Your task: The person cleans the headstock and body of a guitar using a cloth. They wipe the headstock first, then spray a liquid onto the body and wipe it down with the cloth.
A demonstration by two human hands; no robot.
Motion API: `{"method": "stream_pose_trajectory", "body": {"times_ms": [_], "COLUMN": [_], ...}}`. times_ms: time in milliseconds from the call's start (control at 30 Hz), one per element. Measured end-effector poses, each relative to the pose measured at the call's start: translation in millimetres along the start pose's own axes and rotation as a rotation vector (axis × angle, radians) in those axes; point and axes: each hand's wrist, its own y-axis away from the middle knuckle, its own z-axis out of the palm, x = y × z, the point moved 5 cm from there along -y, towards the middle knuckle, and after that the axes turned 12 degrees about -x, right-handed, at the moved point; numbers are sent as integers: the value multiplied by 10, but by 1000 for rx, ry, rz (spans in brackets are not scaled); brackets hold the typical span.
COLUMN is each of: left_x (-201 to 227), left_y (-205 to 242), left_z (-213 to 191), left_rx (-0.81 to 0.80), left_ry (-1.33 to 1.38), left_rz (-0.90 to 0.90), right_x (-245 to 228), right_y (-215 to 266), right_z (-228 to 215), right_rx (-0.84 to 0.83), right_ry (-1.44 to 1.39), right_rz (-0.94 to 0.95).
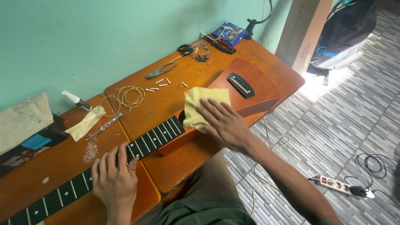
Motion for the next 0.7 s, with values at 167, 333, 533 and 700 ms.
{"method": "stream_pose_trajectory", "body": {"times_ms": [167, 333, 533, 700], "left_x": [-34, -12, -31, -63], "left_y": [40, 24, 8, 4], "left_z": [137, 42, 50, 66], "left_rx": [-61, -23, -18, -4], "left_ry": [-19, 20, 34, -11], "left_rz": [-17, -1, 12, 54], "right_x": [136, 140, -407, -469], "right_y": [558, 329, -212, -401], "right_z": [89, -238, 169, 288], "right_rx": [93, 527, 716, 833], "right_ry": [36, 70, -85, 229], "right_rz": [116, 84, -21, -191]}}
